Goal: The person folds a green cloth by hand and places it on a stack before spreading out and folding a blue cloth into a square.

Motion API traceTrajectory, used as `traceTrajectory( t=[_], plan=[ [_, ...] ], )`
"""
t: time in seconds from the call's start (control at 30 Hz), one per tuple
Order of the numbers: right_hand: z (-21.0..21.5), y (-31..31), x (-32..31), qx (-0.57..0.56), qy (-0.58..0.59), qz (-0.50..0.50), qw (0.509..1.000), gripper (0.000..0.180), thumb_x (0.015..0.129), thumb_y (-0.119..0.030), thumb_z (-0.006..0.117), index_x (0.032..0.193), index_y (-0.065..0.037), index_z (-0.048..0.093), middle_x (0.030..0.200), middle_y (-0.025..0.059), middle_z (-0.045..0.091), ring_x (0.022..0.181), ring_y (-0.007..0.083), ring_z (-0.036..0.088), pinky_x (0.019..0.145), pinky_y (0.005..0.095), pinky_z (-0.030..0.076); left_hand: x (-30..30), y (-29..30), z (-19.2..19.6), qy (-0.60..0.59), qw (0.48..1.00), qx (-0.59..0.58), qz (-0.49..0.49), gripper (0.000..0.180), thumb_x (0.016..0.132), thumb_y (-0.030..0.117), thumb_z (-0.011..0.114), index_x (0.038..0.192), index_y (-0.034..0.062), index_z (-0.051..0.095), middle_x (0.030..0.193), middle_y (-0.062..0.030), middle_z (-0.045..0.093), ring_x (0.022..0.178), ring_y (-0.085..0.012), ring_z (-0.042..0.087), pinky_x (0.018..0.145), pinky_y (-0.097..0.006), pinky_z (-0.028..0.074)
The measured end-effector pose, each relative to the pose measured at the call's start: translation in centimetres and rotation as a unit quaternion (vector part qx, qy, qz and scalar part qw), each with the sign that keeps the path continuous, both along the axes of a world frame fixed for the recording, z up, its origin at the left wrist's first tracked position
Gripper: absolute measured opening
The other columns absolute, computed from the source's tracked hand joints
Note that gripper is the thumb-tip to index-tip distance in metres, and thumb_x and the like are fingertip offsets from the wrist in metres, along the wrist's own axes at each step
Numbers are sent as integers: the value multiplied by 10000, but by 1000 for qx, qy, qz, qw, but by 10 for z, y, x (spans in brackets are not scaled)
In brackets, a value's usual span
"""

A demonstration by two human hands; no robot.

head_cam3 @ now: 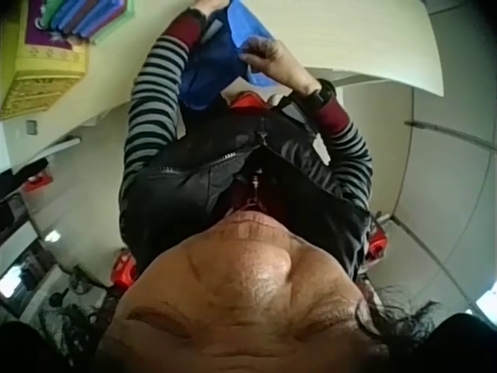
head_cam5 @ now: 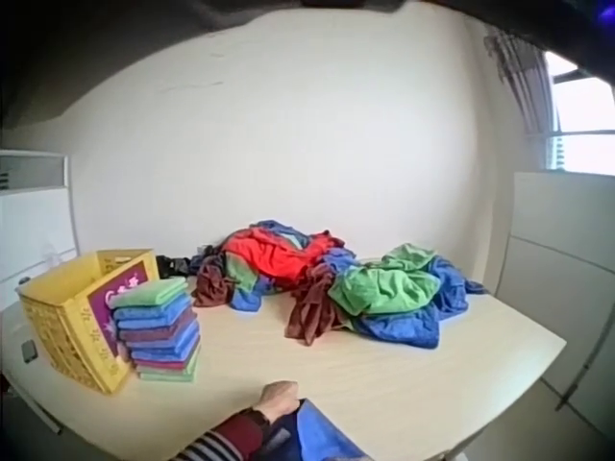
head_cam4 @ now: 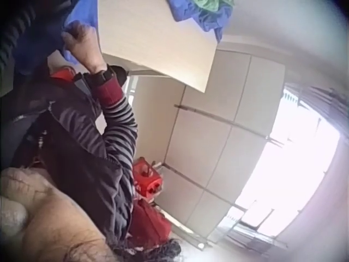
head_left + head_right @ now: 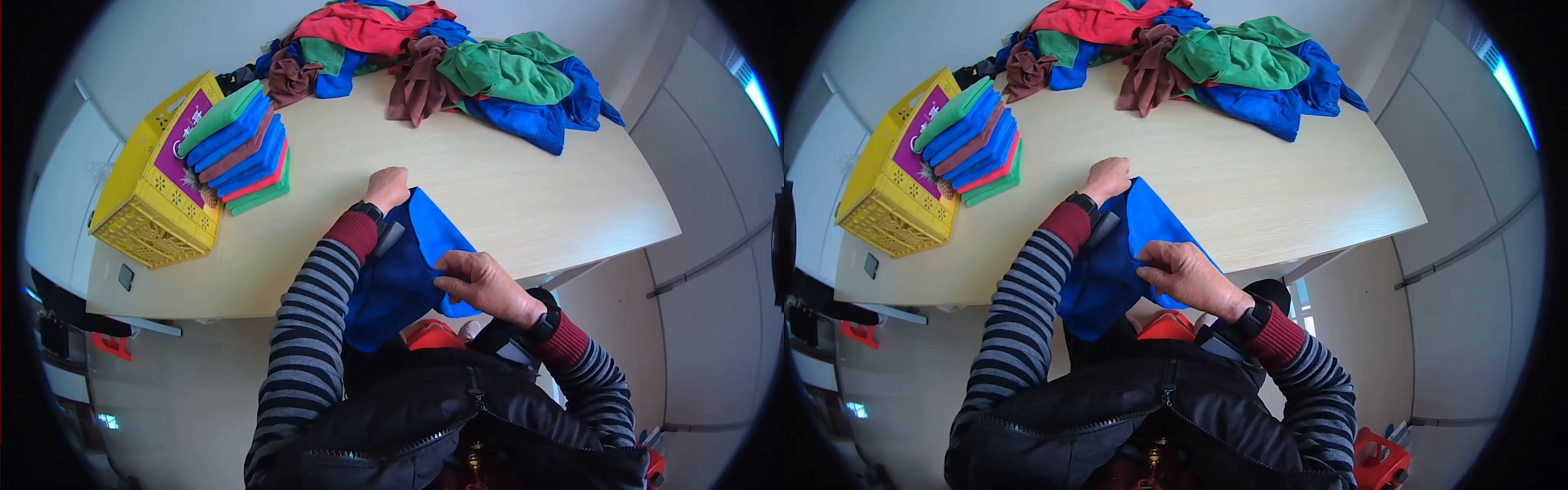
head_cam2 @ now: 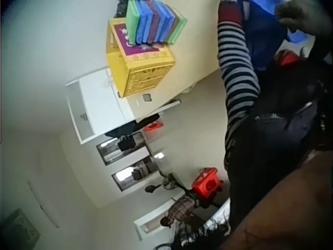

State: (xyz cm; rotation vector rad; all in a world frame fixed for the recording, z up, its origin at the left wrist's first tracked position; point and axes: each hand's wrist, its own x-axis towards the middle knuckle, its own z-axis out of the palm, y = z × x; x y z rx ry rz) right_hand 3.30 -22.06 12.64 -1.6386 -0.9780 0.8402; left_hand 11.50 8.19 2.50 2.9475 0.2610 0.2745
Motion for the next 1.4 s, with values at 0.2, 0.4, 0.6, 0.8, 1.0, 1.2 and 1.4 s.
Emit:
traceTrajectory(
  t=[0.2, 0.4, 0.6, 0.8, 1.0, 1.2, 1.4],
  plan=[
    [29, -23, 2, -16, -25, 13, 999, 221, 992, -115, 674, 1158, 20, 620, 900, 50, 670, 791, 93, 654, 726, 263, 567, 3, 2, 15, 81, 994, -36, 70, 216, 766, 96, 630, 914, 6, 757, 968, -262, 719, 942, -424, 706, 827, -509, 561],
    [96, -56, 8, 142, -54, -33, 988, 133, 976, -84, 679, 1057, 18, 649, 837, 20, 647, 750, 85, 628, 672, 246, 523, -55, 63, 128, -126, 960, -235, 86, 145, 766, 157, 675, 789, 24, 727, 701, -140, 690, 643, -266, 680, 617, -388, 538],
    [140, -56, 17, 242, -170, -56, 954, 127, 978, -87, 676, 1044, 17, 647, 858, 26, 635, 765, 89, 632, 675, 232, 521, -119, 81, 235, -317, 874, -363, 57, 147, 814, 190, 704, 781, 47, 695, 663, 0, 630, 563, -100, 595, 505, -252, 447],
    [150, -27, 4, 237, -213, -40, 947, 135, 989, -107, 674, 1047, 11, 644, 867, 23, 632, 762, 88, 627, 689, 232, 524, -147, 106, 267, -327, 889, -304, 97, 119, 905, 178, 654, 875, 68, 685, 695, 23, 610, 578, -73, 575, 499, -219, 421],
    [134, 8, -14, 229, -8, 58, 972, 124, 1007, -106, 647, 1081, -8, 627, 885, 21, 649, 767, 88, 643, 735, 231, 540, -160, 141, 293, -329, 857, -381, 106, 166, 916, 201, 652, 944, 43, 694, 773, -20, 671, 618, -128, 631, 562, -260, 504],
    [89, 6, -21, 205, 137, 19, 969, 110, 1030, -137, 613, 1070, -35, 615, 887, 25, 665, 782, 104, 672, 753, 247, 555, -88, 103, 275, -302, 885, -352, 37, 165, 948, 210, 642, 1021, 63, 661, 835, -35, 675, 737, -147, 684, 605, -271, 544],
    [-7, -23, -3, 139, 173, -145, 964, 134, 1035, -178, 608, 1065, -48, 611, 856, 35, 675, 758, 123, 694, 735, 271, 574, 11, 23, 187, -246, 855, -443, -107, 207, 969, 127, 651, 1142, 15, 639, 1049, -52, 674, 923, -148, 686, 801, -284, 566]
  ],
)
